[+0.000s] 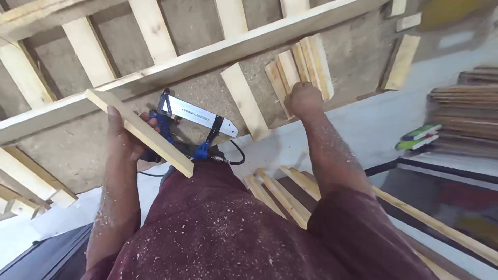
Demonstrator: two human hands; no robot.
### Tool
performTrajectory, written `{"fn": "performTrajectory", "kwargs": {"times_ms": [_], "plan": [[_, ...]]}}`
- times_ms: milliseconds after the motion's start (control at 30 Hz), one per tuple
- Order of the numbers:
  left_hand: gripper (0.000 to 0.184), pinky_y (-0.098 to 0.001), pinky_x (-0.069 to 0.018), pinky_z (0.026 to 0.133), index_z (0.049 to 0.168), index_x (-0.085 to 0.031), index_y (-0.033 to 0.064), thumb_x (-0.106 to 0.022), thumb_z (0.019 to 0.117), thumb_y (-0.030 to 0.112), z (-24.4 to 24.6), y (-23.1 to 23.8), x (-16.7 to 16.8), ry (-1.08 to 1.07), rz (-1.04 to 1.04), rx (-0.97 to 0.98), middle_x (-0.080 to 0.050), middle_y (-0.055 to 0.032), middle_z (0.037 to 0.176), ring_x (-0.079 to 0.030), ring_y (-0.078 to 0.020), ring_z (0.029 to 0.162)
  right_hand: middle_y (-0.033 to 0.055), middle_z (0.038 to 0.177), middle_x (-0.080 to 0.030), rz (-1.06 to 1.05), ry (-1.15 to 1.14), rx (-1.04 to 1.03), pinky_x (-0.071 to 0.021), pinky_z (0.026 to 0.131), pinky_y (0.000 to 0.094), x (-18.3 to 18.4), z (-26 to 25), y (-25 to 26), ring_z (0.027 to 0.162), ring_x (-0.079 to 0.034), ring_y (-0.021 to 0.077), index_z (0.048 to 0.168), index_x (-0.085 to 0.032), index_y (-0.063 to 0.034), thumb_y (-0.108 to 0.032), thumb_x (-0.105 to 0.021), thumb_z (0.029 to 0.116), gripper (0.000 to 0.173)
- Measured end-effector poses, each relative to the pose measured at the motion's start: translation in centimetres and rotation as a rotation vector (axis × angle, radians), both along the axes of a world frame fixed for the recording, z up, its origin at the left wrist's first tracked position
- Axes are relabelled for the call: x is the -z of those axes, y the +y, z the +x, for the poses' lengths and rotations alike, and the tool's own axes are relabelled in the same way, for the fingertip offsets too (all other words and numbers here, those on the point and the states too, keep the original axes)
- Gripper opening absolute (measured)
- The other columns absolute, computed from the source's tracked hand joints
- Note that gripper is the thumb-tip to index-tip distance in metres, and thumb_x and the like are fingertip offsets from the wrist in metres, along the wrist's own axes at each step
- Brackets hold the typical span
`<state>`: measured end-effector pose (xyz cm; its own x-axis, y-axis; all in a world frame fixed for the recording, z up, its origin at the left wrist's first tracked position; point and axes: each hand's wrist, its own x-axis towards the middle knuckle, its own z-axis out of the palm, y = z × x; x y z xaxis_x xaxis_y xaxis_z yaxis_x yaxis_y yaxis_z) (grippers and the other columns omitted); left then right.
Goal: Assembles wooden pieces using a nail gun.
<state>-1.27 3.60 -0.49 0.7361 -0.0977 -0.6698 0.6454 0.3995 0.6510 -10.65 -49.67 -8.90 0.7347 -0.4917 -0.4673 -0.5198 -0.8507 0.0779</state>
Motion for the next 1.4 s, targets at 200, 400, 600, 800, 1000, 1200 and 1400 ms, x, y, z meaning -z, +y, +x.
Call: {"fn": "performTrajectory", "kwargs": {"times_ms": [200,400,600,800,1000,1200,1400], "plan": [[0.048,-0.0531,-0.0608,0.09,0.137,-0.045,0.0121,-0.03,0.1102,0.049,-0.9,5.5,-2.3,-0.295,0.013,-0.026,-0.068,-0.0131,0.121,-0.071,-0.0325,0.104,0.0357,0.101,-0.065,0.002,-0.155,-0.035,-0.0484,0.073,0.0757,-9.2,1.1,8.2,0.094,-0.065,0.0584,0.115,-0.06,0.0066,-0.024,-0.055,0.0999,0.035],[0.064,-0.0466,-0.0611,0.091,0.141,-0.044,0.0059,-0.072,0.0936,0.038,-2.9,6.4,-6.2,-0.592,0.073,0.027,-0.064,-0.0143,0.135,-0.069,-0.0286,0.112,0.0221,0.096,-0.075,0.397,-0.919,-0.444,-0.0596,0.068,0.0508,-14.8,0.0,32.1,0.079,-0.073,0.0335,0.125,-0.068,0.0039,-0.023,-0.058,0.0996,0.038],[0.096,-0.0434,-0.0618,0.092,0.134,-0.051,-0.0008,-0.094,0.0652,0.05,-5.0,12.1,-9.4,-0.909,0.118,-0.07,-0.071,-0.0141,0.12,-0.072,-0.0252,0.107,0.0225,0.132,-0.067,1.088,-1.076,-0.926,-0.0559,0.104,0.0439,-14.4,1.2,46.7,0.123,-0.066,0.0299,0.124,-0.069,-0.0006,-0.02,-0.05,0.1062,0.032],[0.096,-0.0362,-0.0566,0.103,0.136,-0.054,-0.0038,-0.095,0.0653,0.048,-9.8,16.8,-10.0,-1.088,0.516,0.12,-0.068,-0.0086,0.128,-0.065,-0.0126,0.117,0.0235,0.149,-0.051,1.258,-0.807,-1.003,-0.0461,0.114,0.0489,-19.7,3.1,48.7,0.137,-0.053,0.029,0.153,-0.038,0.0025,-0.069,-0.075,0.0801,0.108],[0.099,-0.0258,-0.0504,0.106,0.133,-0.056,-0.0057,-0.083,0.0708,0.067,-12.9,17.5,-7.9,-1.133,0.642,0.114,-0.065,-0.0082,0.131,-0.059,-0.0036,0.123,0.0199,0.137,-0.058,1.439,-0.621,-1.062,-0.053,0.106,0.0414,-20.8,2.8,51.7,0.129,-0.058,0.0242,0.138,-0.05,0.0029,-0.051,-0.088,0.0719,0.093],[0.087,-0.0274,-0.0499,0.107,0.132,-0.057,-0.0065,-0.086,0.073,0.05,-13.7,17.8,-6.5,-1.153,0.554,0.106,-0.063,-0.0104,0.133,-0.058,-0.0067,0.124,0.0175,0.139,-0.059,1.483,-0.55,-1.022,-0.0529,0.107,0.0408,-19.8,2.0,52.1,0.13,-0.058,0.0221,0.134,-0.054,0.0014,-0.049,-0.09,0.0674,0.09],[0.086,-0.0308,-0.0469,0.111,0.132,-0.055,-0.0112,-0.083,0.0766,0.049,-13.6,17.6,-6.5,-1.165,0.586,0.166,-0.062,-0.0192,0.136,-0.058,-0.0138,0.129,0.0182,0.138,-0.059,1.537,-0.653,-1.02,-0.0495,0.111,0.0444,-18.7,1.6,52.2,0.135,-0.054,0.0261,0.132,-0.053,-0.0013,-0.045,-0.09,0.07,0.084]]}}
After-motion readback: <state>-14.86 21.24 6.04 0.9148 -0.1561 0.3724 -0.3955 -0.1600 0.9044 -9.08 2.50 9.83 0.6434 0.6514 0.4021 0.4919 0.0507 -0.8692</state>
